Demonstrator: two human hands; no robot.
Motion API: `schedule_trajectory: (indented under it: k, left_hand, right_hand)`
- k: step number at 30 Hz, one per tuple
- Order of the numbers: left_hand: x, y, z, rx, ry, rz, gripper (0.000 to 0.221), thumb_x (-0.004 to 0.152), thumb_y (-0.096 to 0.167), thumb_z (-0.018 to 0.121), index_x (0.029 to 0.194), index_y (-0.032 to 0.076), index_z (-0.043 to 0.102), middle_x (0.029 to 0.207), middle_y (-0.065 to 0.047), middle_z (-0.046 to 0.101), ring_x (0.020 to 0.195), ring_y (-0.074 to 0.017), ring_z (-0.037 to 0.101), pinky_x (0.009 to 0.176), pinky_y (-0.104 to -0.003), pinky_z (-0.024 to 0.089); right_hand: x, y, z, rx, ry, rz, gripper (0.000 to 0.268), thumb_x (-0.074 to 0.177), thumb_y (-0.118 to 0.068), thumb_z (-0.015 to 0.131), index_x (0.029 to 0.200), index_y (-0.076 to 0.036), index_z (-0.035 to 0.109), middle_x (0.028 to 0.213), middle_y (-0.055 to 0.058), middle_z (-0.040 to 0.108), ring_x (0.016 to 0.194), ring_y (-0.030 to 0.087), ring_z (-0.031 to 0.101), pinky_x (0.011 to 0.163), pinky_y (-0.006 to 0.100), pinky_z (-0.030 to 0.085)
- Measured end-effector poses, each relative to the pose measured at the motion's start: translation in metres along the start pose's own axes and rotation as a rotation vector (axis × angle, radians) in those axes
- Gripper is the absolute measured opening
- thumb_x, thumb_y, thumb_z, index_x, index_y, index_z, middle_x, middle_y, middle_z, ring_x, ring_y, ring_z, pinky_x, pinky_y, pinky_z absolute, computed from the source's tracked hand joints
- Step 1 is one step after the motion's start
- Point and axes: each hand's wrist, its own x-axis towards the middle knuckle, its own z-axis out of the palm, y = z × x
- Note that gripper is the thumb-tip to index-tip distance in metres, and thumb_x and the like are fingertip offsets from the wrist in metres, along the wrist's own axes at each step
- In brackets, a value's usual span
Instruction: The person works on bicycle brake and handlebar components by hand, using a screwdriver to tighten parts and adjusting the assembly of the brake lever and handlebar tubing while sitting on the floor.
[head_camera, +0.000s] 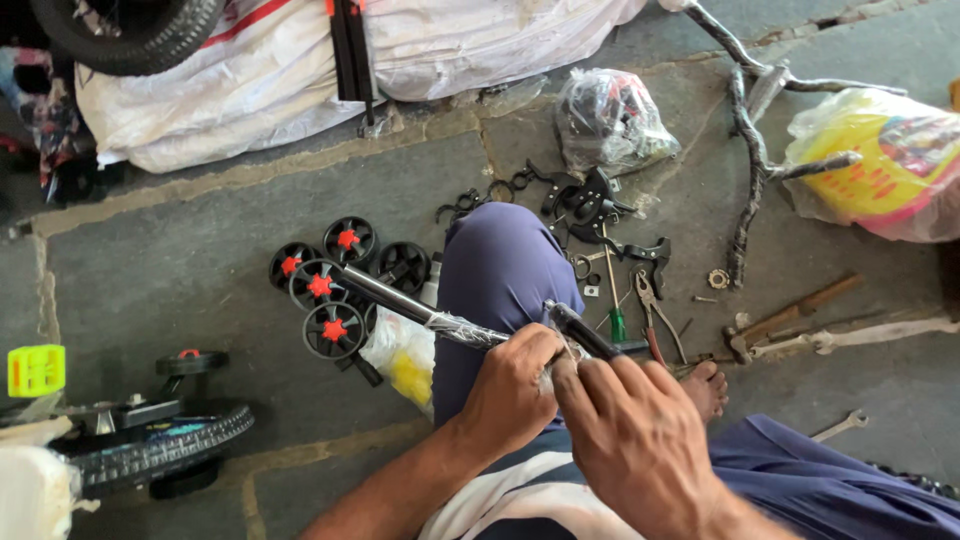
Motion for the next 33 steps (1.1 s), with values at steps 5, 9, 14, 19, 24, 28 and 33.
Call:
schedule_trajectory:
  k: [5, 9, 14, 19, 24, 28, 33]
  left_hand:
    - [0.010, 0.008, 0.000, -0.021, -0.053, -0.011, 0.011, 0.097, 0.011, 0.063, 0.092, 0.001, 0.061, 0.087, -0.018, 0.062, 0.082, -0.0416, 0.063, 0.070, -0.048, 0.051]
    - [0.011, 0.009, 0.003, -0.014, -0.073, 0.027, 0.009, 0.092, 0.010, 0.062, 0.092, 0.001, 0.060, 0.087, -0.018, 0.061, 0.081, -0.0411, 0.063, 0.070, -0.049, 0.051]
    - [0.013, 0.008, 0.003, -0.001, -0.040, -0.050, 0.012, 0.093, 0.009, 0.066, 0.085, 0.001, 0.059, 0.082, -0.017, 0.063, 0.076, -0.0399, 0.064, 0.068, -0.048, 0.050]
    - [0.015, 0.007, 0.001, -0.010, -0.037, -0.061, 0.012, 0.089, 0.005, 0.068, 0.083, 0.001, 0.058, 0.080, -0.015, 0.064, 0.073, -0.0354, 0.066, 0.066, -0.045, 0.051]
    - [0.014, 0.009, 0.005, -0.026, 0.013, -0.059, 0.011, 0.087, 0.004, 0.069, 0.084, 0.001, 0.059, 0.080, -0.014, 0.065, 0.073, -0.0331, 0.067, 0.066, -0.042, 0.052]
    - [0.008, 0.011, 0.004, -0.095, 0.067, -0.127, 0.011, 0.091, 0.006, 0.068, 0.084, 0.001, 0.062, 0.076, -0.011, 0.065, 0.066, -0.0245, 0.066, 0.062, -0.037, 0.052]
    - [0.008, 0.009, -0.006, -0.429, 0.037, -0.513, 0.021, 0.096, 0.014, 0.067, 0.080, 0.001, 0.065, 0.064, -0.006, 0.062, 0.056, -0.0096, 0.058, 0.053, -0.030, 0.048]
  right_hand:
    - [-0.039, 0.001, 0.026, -0.079, 0.182, 0.115, 0.048, 0.078, -0.009, 0.069, 0.124, 0.004, 0.064, 0.098, 0.010, 0.069, 0.078, 0.024, 0.068, 0.068, 0.037, 0.054]
    - [-0.059, 0.005, 0.038, -0.053, 0.240, 0.134, 0.047, 0.080, -0.011, 0.071, 0.125, 0.003, 0.065, 0.100, 0.009, 0.070, 0.077, 0.022, 0.070, 0.068, 0.034, 0.056]
    - [-0.065, 0.004, 0.041, -0.001, 0.235, 0.122, 0.046, 0.080, -0.011, 0.073, 0.124, 0.003, 0.066, 0.098, 0.010, 0.071, 0.072, 0.022, 0.071, 0.064, 0.034, 0.055]
    - [-0.066, 0.004, 0.038, 0.075, 0.319, 0.102, 0.043, 0.076, -0.008, 0.078, 0.117, 0.000, 0.068, 0.093, 0.010, 0.072, 0.070, 0.022, 0.071, 0.063, 0.033, 0.055]
    - [-0.063, 0.007, 0.036, 0.273, 0.438, 0.163, 0.032, 0.074, -0.004, 0.080, 0.106, -0.004, 0.073, 0.090, 0.006, 0.073, 0.070, 0.019, 0.073, 0.062, 0.029, 0.055]
    - [-0.056, 0.014, 0.027, 0.169, 0.447, -0.074, 0.026, 0.077, -0.003, 0.077, 0.103, 0.000, 0.073, 0.092, 0.011, 0.073, 0.068, 0.018, 0.071, 0.060, 0.029, 0.054]
    - [-0.043, 0.016, 0.017, -0.049, 0.411, -0.279, 0.033, 0.078, -0.005, 0.071, 0.109, 0.005, 0.073, 0.097, 0.015, 0.071, 0.075, 0.019, 0.072, 0.063, 0.030, 0.057]
